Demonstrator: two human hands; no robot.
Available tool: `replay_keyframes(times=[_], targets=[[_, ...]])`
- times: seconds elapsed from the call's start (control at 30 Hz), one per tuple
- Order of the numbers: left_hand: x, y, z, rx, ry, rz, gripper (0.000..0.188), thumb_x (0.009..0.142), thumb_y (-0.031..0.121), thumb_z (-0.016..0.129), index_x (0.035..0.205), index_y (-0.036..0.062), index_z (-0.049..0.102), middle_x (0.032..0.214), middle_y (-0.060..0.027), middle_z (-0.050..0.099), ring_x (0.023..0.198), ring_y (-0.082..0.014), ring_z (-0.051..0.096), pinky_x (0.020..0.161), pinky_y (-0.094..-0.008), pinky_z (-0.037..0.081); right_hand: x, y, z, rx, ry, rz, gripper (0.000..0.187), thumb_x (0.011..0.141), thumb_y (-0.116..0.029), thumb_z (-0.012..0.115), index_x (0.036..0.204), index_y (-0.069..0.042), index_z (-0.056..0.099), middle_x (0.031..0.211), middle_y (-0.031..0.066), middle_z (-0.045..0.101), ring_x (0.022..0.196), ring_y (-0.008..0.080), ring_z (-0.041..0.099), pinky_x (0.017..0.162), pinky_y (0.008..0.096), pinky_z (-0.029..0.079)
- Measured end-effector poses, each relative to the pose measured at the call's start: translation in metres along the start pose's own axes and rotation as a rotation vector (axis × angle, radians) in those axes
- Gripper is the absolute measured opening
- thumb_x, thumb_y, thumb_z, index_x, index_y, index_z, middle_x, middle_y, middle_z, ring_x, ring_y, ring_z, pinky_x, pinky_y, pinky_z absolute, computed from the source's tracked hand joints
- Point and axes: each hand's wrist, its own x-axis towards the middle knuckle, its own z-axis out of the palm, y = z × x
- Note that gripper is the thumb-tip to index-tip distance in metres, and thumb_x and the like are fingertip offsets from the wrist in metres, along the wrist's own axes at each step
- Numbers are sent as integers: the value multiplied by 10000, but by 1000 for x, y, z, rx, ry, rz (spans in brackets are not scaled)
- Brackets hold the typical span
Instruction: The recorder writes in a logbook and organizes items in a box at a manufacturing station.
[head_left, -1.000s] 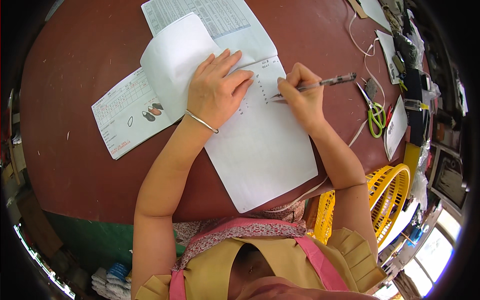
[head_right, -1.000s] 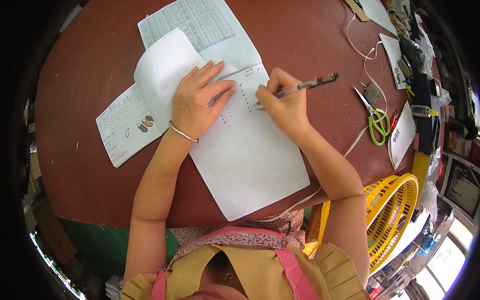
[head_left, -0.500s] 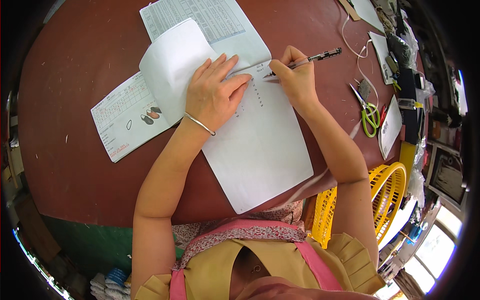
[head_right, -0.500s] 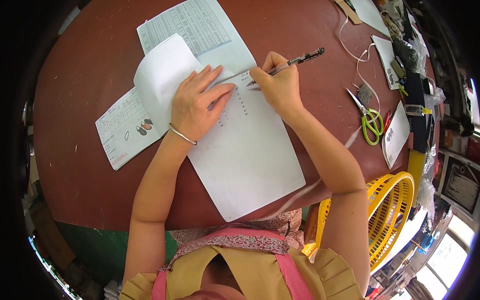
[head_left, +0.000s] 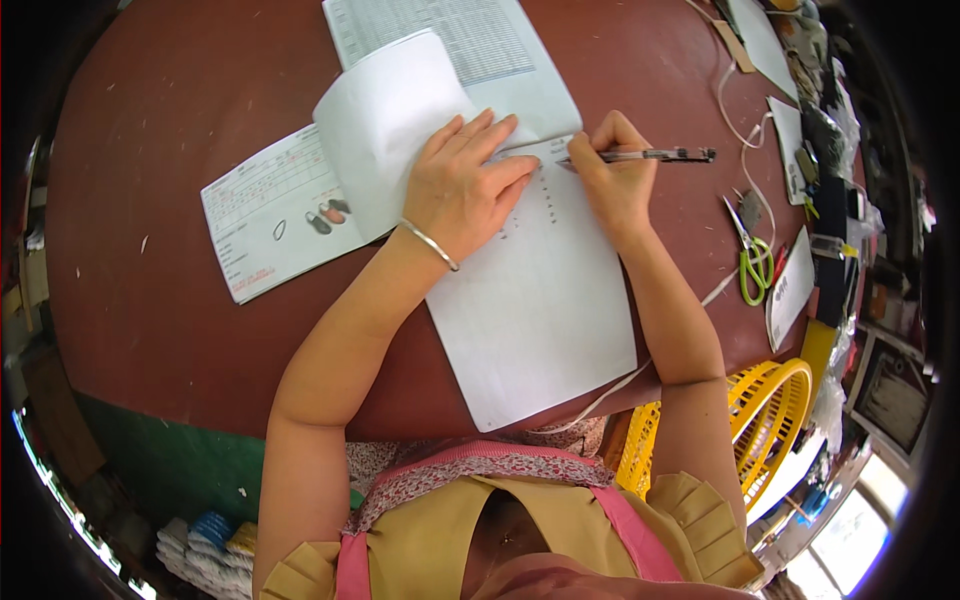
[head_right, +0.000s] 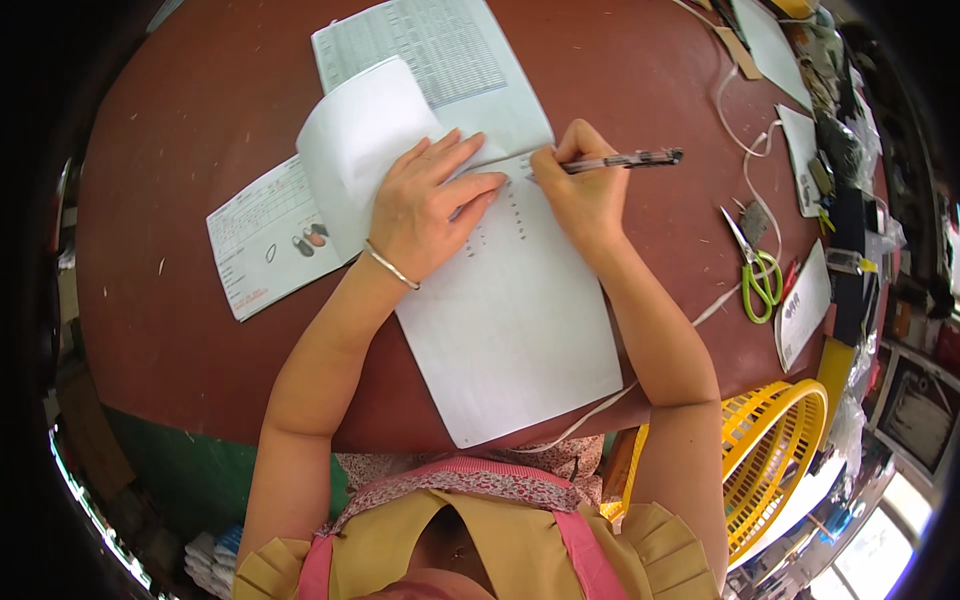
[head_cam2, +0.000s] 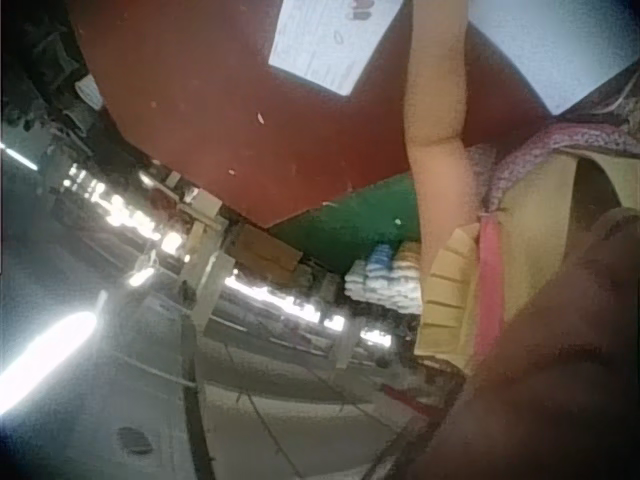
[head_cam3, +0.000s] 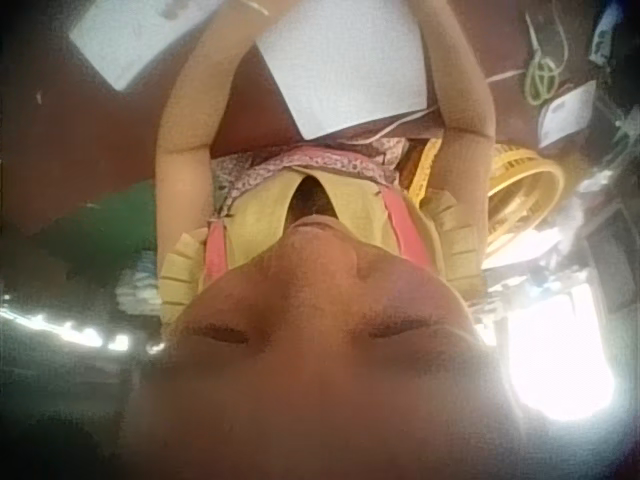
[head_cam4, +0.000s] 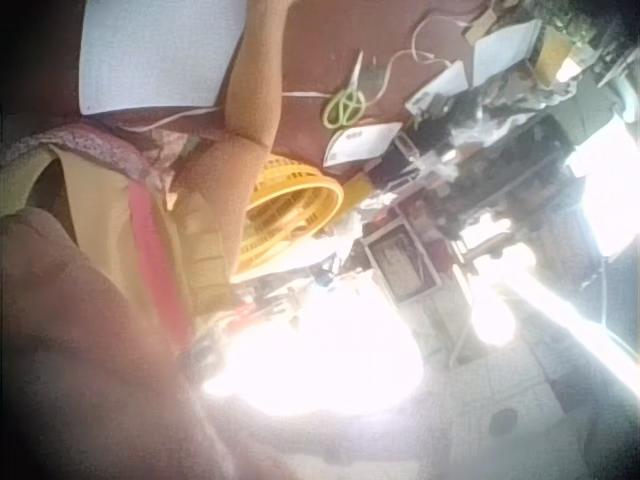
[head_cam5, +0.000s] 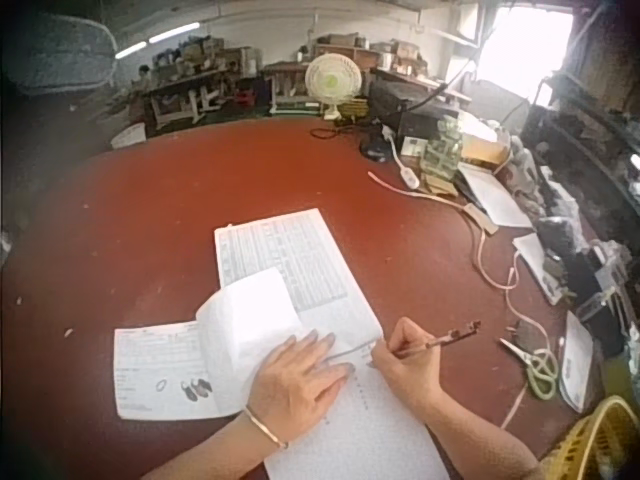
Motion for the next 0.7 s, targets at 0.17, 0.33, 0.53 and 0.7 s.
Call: replay_keyframes(times=[0.17,0.33,0.53,0.7], targets=[[-5,-4,5,-14,38,10,144,803,184,772,947,182,782,1253,-95,688,1204,-314,639,1053,-502,473,2,6,-2,-145,-9,-111,287,880,34,658,713,-57,444,671,-38,466,627,38,442,558,231,387],[-6,0,4,8,44,-19,123,804,204,771,926,190,778,1260,-107,675,1249,-306,602,1090,-492,436,2,11,-1,-74,-18,-64,346,903,46,649,708,-84,395,667,-72,386,628,22,355,544,225,324],[-7,1,7,-18,45,-18,117,813,210,773,929,189,779,1262,-116,671,1258,-312,592,1102,-480,425,3,10,-3,-74,-4,-69,374,915,36,658,702,-95,380,670,-87,348,630,10,309,540,217,293],[-6,-1,5,-30,42,-8,120,813,207,772,931,187,778,1261,-104,670,1248,-306,600,1093,-481,436,1,6,-2,-110,5,-50,356,913,29,662,705,-89,397,671,-77,365,634,16,328,546,218,304]])
